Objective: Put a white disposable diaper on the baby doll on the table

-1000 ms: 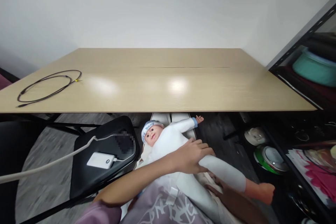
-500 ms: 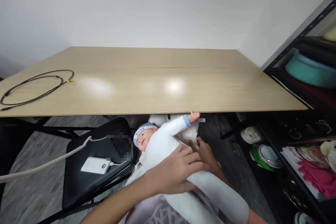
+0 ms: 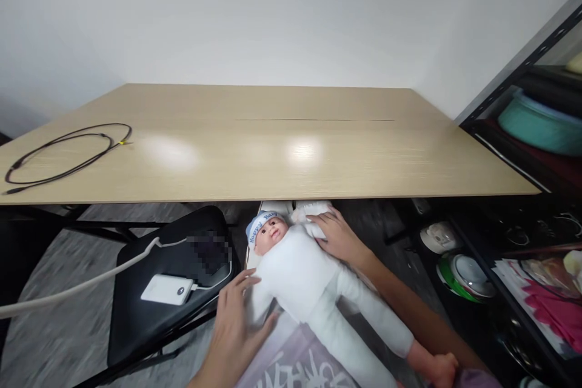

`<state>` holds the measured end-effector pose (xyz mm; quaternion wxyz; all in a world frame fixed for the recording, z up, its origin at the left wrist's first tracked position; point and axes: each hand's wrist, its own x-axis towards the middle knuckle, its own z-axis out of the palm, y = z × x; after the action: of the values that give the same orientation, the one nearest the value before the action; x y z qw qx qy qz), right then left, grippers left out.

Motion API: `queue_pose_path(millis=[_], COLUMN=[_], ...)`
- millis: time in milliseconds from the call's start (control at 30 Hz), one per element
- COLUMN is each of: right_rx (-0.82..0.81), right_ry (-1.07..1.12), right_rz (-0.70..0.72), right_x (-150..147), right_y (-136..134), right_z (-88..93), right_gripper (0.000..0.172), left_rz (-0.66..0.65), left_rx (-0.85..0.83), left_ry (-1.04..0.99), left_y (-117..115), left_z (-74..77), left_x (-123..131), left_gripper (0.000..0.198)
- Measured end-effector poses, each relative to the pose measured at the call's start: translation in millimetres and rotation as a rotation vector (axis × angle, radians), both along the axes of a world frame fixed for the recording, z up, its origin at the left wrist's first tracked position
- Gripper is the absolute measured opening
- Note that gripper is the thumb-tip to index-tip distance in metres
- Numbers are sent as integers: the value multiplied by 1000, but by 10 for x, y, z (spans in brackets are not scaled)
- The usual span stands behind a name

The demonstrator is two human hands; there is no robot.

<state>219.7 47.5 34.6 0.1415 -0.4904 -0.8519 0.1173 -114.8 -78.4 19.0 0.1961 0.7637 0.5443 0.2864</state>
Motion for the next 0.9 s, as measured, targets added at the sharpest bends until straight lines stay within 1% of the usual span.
queue_pose_path(millis=[67,100,167,200,267,367,467,533,600,667,733,800,867,900], right_rx=[-31,-26,8,27,60,129,250,324,361,378,400,416,413,409], right_ry=[-17,-16,2,9,23,80,128,111,78,43,19,10,16,19], right_rz=[58,64,22,-9,-53,-53,-43,-53,-55,-74,-121,-187,-243,-269], right_x=[14,24,27,19,-4,-3,80,168,257,333,392,439,481,500], right_y=[66,64,13,-28,-125,-283,-415,-454,-433,-340,-176,44,295,425], right_z=[-74,-90,-59,-13,131,413,706,889,1052,1189,1289,1349,1375,1376], right_gripper=[57,56,50,47,44,45,50,53,54,50,44,41,40,39], left_rz=[95,125,166,170,154,130,113,44,-48,-105,-113,-130,-168,-189], left_rx=[-104,-166,-269,-300,-335,-351,-275,-215,-179,-158,-127,-118,-96,-73], left_ry=[23,25,22,13,-19,-111,-159,-142,-113,-82,-34,7,46,58], left_y=[-51,-62,-65,-66,-87,-173,-205,-102,131,478,898,1349,1796,2010], left_z=[-197,-251,-266,-233,-119,69,208,311,464,678,929,1177,1380,1457], left_x=[-117,-144,-156,-151,-140,-164,-231,-281,-315,-318,-284,-222,-146,-107], left_gripper=[71,74,70,66,57,58,60,62,64,67,66,65,64,65])
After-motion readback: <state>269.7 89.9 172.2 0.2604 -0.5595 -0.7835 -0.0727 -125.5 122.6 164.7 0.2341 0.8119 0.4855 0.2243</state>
